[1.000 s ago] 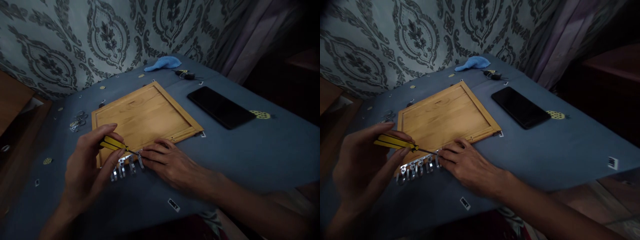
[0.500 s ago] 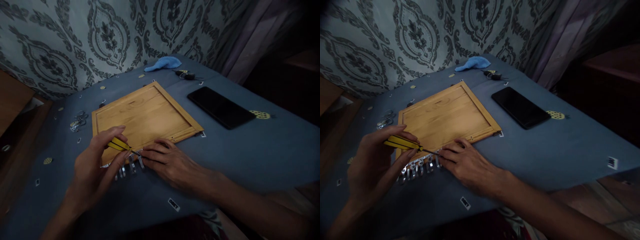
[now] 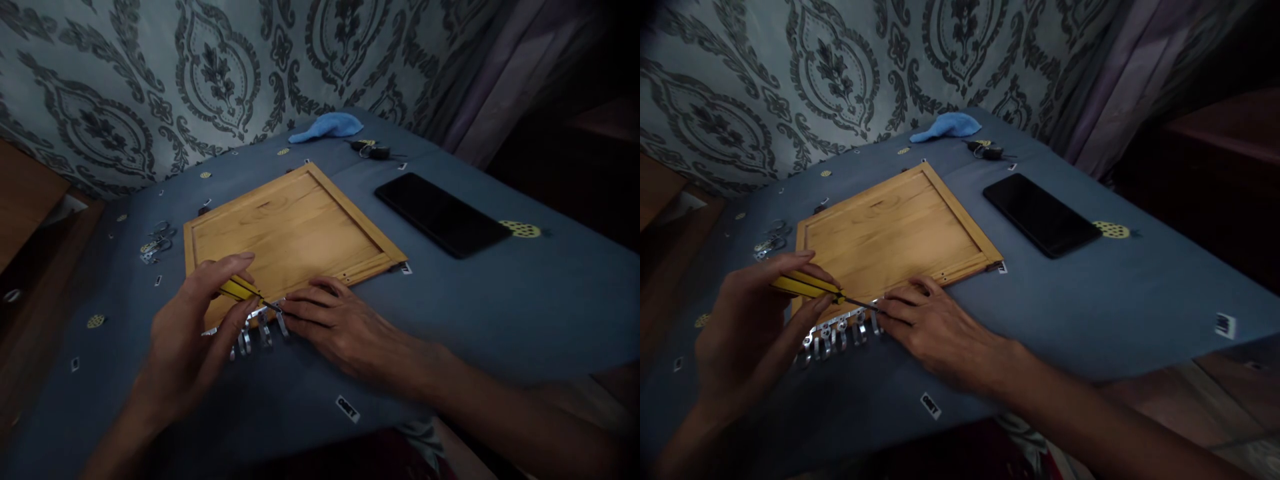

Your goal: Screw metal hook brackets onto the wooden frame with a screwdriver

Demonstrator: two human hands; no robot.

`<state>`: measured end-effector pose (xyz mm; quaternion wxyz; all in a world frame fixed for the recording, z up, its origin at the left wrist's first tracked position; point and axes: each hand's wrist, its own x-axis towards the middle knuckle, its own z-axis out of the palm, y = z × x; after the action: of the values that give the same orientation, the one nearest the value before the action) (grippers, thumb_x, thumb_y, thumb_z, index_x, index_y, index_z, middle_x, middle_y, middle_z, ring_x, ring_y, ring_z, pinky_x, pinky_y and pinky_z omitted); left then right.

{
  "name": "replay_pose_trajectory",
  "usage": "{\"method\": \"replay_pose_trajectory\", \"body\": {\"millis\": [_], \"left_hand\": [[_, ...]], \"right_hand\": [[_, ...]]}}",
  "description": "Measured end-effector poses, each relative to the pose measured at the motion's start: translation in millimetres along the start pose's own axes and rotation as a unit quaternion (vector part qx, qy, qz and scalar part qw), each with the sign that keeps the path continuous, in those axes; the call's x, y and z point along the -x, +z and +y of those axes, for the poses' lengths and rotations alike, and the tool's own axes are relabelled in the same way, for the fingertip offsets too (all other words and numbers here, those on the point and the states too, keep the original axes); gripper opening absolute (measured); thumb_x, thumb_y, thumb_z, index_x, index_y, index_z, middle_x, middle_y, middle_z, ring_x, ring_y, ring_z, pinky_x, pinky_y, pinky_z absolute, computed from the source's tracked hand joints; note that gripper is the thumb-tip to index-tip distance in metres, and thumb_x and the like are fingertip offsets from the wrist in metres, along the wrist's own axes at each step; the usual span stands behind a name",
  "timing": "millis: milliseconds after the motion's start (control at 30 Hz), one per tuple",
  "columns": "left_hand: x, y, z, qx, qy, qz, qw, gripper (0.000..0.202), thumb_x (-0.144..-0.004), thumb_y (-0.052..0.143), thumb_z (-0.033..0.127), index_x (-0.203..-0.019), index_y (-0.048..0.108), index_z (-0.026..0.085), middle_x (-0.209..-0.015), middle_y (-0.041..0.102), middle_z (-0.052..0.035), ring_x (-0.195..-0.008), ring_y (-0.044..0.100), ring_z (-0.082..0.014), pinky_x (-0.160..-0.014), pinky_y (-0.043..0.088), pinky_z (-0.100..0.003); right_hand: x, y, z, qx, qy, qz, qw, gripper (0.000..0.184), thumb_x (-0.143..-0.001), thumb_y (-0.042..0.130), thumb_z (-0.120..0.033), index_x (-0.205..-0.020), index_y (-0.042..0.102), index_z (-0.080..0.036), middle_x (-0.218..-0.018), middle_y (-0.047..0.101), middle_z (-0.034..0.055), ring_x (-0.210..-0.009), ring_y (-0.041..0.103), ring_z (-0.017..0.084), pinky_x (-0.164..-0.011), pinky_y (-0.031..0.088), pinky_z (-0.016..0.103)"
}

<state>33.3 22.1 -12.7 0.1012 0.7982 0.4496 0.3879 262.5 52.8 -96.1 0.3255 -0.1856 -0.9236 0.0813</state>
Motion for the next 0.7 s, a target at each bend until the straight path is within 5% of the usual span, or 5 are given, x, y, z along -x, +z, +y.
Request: {"method": "replay_pose_trajectory", "body": {"millis": [233, 700], "left_hand": [[1.4, -6.6, 3.9, -0.038, -0.039, 0.067, 0.996, 0.054, -0.090, 0.073, 0.016, -0.137, 0.056, 0.038, -0.121, 0.066, -0.0019, -0.106, 0.069, -0.0240, -0.095, 0.059, -0.047], [0.2, -1.2, -2.0, -0.031, -0.005, 0.019, 0.999, 0.058, -0.089, 0.072, 0.010, -0.139, 0.054, 0.035, -0.122, 0.068, -0.0010, -0.109, 0.068, -0.0198, -0.099, 0.056, -0.037]], "right_hand": [[1.6, 2.1, 1.5, -0.003, 0.008, -0.011, 1.000, 0.027, -0.101, 0.052, -0.013, -0.124, 0.066, -0.015, -0.124, 0.075, 0.0068, -0.118, 0.062, 0.023, -0.104, 0.040, 0.044], [2.1, 2.6, 0.1, 0.004, 0.007, -0.015, 1.000, 0.027, -0.098, 0.057, -0.012, -0.123, 0.067, -0.014, -0.125, 0.075, 0.0077, -0.118, 0.062, 0.024, -0.104, 0.040, 0.044]]}}
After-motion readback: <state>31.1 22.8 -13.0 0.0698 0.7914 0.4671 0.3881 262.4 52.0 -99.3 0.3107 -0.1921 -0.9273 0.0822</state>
